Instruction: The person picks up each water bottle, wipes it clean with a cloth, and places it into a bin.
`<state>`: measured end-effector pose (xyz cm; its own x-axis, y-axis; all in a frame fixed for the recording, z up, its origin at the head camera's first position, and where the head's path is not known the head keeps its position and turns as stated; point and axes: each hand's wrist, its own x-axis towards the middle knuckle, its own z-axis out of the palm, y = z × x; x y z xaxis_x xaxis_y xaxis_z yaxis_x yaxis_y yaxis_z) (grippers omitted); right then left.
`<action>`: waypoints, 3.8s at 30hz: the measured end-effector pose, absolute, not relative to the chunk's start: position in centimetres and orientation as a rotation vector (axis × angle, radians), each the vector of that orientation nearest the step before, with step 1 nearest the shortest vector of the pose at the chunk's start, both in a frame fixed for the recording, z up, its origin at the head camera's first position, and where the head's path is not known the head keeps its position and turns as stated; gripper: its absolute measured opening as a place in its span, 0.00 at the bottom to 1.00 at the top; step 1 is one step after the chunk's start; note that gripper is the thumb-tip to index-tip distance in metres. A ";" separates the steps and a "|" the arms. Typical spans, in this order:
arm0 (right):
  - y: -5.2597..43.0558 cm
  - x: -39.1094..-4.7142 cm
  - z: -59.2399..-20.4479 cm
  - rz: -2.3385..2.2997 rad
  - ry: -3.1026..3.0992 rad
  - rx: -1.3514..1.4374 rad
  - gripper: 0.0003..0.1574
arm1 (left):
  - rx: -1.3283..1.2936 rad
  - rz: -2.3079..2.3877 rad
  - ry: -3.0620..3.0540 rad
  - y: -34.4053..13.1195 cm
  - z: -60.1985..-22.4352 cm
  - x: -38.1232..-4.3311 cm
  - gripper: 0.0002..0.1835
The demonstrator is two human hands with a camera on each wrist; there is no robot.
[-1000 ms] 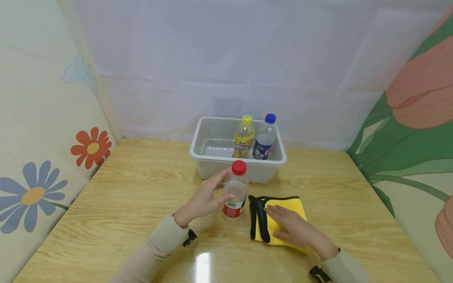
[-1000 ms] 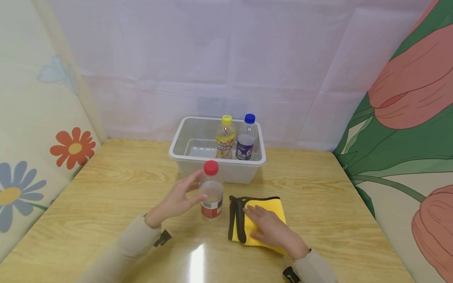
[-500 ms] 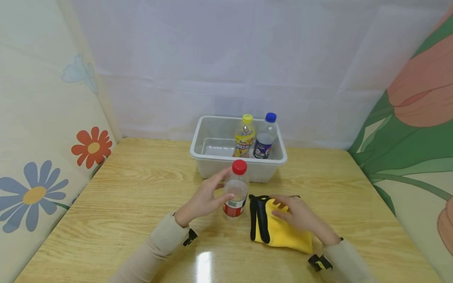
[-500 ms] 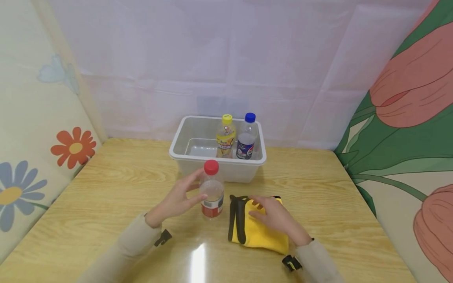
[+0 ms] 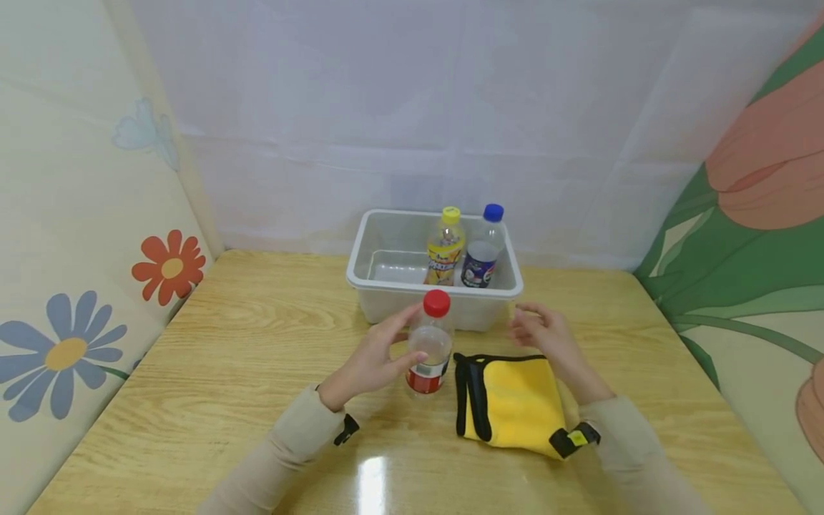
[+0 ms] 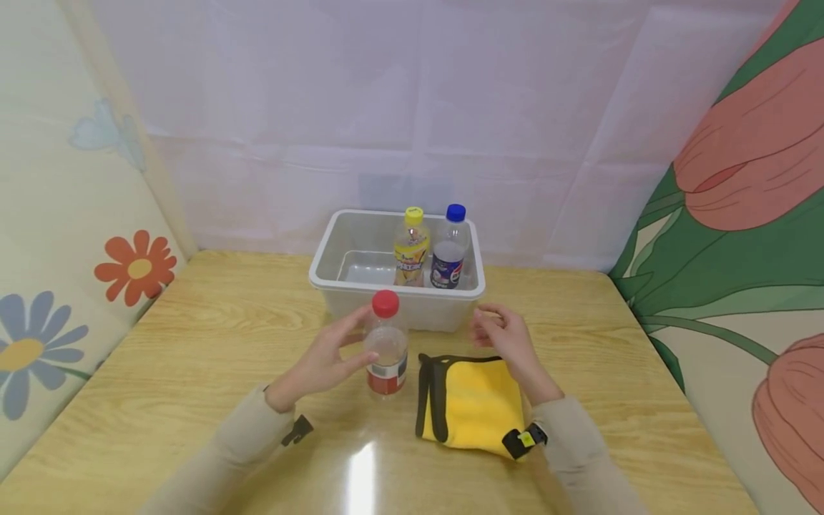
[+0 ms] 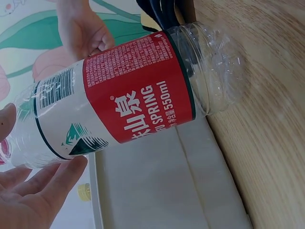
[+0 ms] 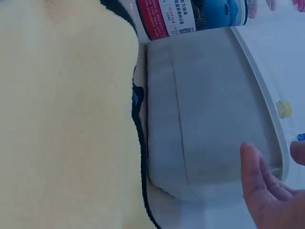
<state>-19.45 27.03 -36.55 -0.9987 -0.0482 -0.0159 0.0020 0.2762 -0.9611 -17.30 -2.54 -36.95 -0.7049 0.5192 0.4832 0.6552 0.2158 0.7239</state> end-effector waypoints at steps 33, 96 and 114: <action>26.1 -22.3 -35.1 -2.416 1.834 0.240 0.13 | -1.225 -1.340 -2.016 -3.8 -28.7 -20.0 0.37; 25.7 -21.8 -35.3 -2.374 1.957 0.284 0.05 | -0.518 -0.971 -2.993 -3.7 -22.8 -34.9 0.40; 25.1 -21.6 -35.6 -2.406 1.957 0.230 0.08 | -0.500 -0.777 -3.137 -3.3 -25.3 -35.6 0.33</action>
<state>-21.61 25.14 -35.55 -0.9886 0.0686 -0.1342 0.1174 -0.2074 -0.9712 -35.55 -3.27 -25.31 -0.9451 0.3228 -0.0512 0.2616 0.8409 0.4738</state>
